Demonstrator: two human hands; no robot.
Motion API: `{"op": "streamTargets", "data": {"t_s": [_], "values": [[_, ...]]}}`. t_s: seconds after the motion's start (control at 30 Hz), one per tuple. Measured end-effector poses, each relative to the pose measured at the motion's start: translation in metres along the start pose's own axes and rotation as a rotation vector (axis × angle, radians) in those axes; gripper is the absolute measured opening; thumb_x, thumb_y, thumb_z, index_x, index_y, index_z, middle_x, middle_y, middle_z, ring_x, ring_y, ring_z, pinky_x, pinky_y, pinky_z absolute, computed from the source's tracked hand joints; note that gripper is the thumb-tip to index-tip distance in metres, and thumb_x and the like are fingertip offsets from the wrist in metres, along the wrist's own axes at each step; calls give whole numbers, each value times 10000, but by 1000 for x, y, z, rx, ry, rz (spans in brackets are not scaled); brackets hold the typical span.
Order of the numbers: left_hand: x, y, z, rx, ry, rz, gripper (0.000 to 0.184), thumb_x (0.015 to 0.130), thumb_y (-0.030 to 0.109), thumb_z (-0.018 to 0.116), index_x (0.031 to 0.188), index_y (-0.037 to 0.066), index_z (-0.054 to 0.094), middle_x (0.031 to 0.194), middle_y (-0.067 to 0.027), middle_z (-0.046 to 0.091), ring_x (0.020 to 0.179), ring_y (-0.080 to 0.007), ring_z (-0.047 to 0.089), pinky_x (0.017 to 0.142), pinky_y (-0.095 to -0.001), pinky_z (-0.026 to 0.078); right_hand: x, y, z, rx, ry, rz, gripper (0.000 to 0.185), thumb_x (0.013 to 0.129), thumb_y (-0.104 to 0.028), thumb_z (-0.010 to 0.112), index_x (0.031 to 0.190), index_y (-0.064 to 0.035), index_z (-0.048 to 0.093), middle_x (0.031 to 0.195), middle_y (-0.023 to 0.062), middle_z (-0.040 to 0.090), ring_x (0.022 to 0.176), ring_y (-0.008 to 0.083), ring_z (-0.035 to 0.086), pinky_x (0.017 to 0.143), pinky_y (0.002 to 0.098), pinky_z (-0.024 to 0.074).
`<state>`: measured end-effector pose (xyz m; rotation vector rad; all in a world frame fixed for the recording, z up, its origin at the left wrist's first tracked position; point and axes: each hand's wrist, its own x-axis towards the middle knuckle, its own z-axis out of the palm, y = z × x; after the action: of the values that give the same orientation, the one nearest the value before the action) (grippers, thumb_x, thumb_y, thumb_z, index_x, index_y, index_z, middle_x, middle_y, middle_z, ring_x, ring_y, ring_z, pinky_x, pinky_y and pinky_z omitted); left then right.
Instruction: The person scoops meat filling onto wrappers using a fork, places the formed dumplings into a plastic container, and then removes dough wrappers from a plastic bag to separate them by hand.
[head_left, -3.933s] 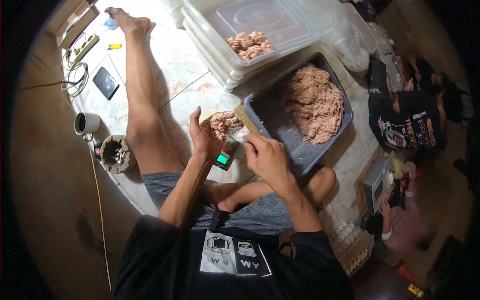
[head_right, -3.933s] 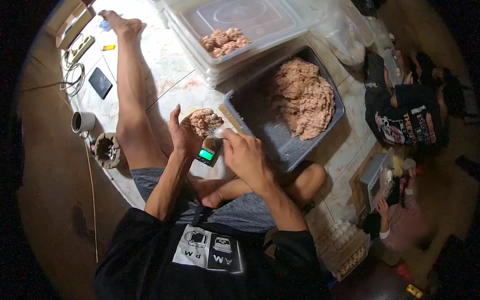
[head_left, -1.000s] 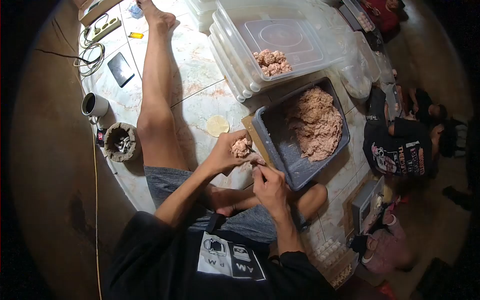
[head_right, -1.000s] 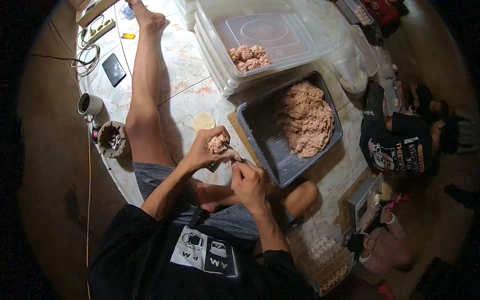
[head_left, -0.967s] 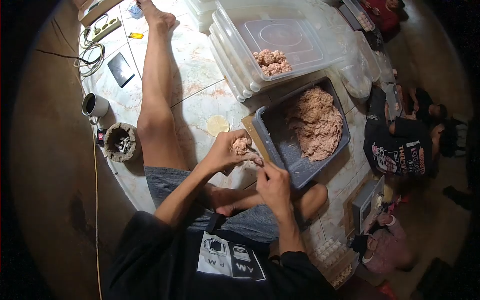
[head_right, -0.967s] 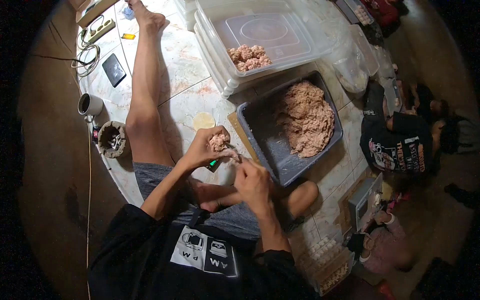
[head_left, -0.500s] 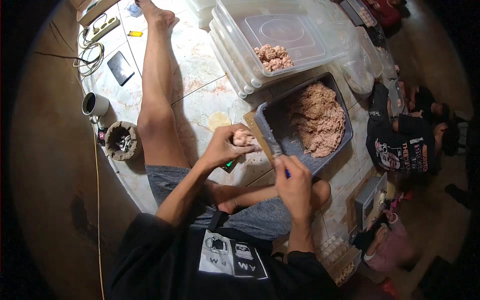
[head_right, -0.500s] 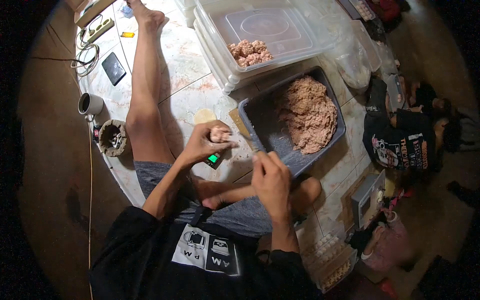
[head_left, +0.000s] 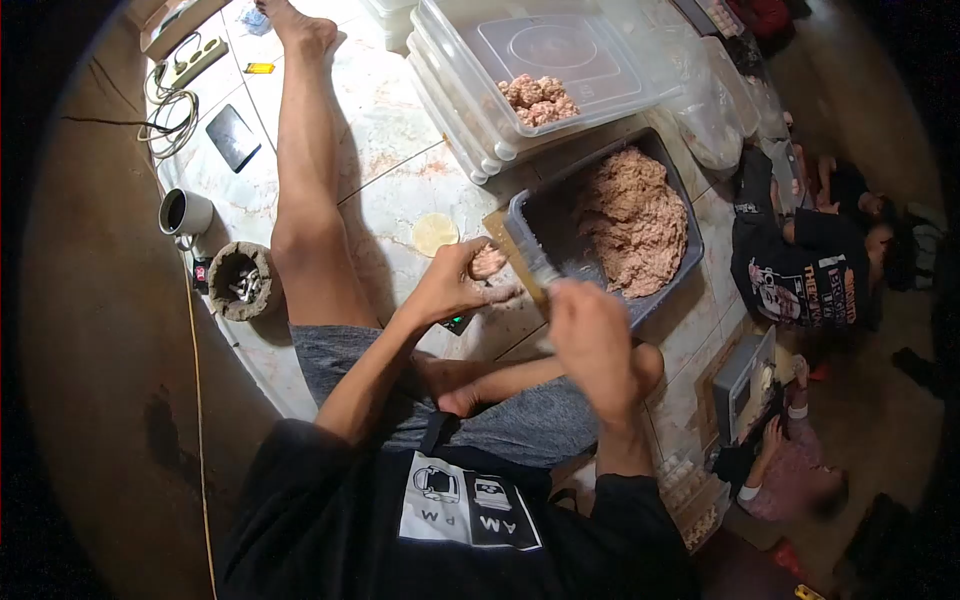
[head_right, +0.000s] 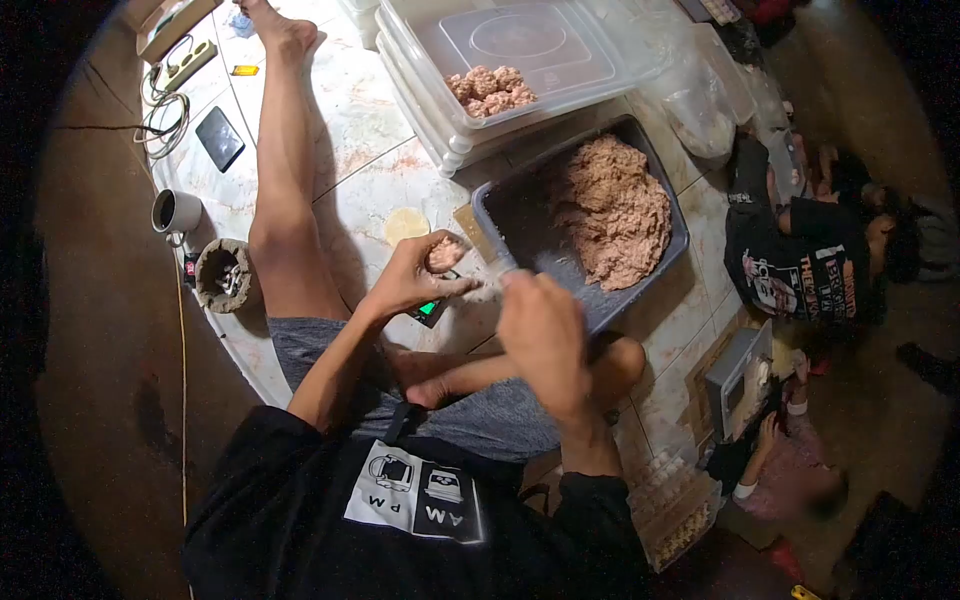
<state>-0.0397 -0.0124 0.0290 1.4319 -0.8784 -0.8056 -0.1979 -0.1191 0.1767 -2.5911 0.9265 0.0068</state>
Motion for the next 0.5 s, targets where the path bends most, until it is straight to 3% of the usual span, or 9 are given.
{"op": "streamTargets", "data": {"t_s": [0.1,0.13,0.23,0.3,0.37,0.4,0.5], "values": [[-5,2,0,-153,23,72,327,834,138,888,962,-35,642,814,57,595,695,-75,533,620,-257,449,6,-13,-28,80,46,117,231,1015,-149,528,945,5,686,898,284,685,838,483,670,766,564,534],[-6,10,1,-159,38,18,279,845,92,863,1006,-24,668,787,21,612,684,-62,535,603,-252,443,0,-11,-15,186,90,-28,265,1033,-170,514,921,6,678,878,285,682,848,486,673,770,563,534],[2,17,5,45,61,106,206,850,65,839,953,4,672,726,-32,616,639,-91,551,583,-290,452,-3,-19,20,65,-183,-41,283,1042,-188,514,911,5,674,860,286,681,847,493,678,772,563,536],[3,4,2,237,92,213,201,825,132,849,898,23,697,718,-132,643,612,-237,584,581,-380,474,-5,-19,7,125,-168,-55,277,1043,-192,526,902,4,663,867,281,683,846,504,670,759,563,529],[-1,2,-1,377,79,137,228,784,190,851,911,39,737,771,-197,673,654,-422,618,620,-459,504,-8,-26,10,154,-153,-54,259,1046,-185,529,909,4,643,892,286,669,871,512,645,745,565,502],[0,5,-3,457,68,110,266,822,190,896,909,5,726,662,-75,653,592,-151,576,565,-359,459,-8,-28,11,67,-138,-49,252,1041,-174,531,922,15,647,889,281,674,853,510,646,741,558,503],[4,13,-15,56,-39,-216,297,824,218,911,895,-1,723,676,4,641,636,-93,573,577,-312,459,5,-9,-18,-64,71,-27,266,1035,-180,532,910,25,646,872,282,678,852,505,656,750,563,500]]}}
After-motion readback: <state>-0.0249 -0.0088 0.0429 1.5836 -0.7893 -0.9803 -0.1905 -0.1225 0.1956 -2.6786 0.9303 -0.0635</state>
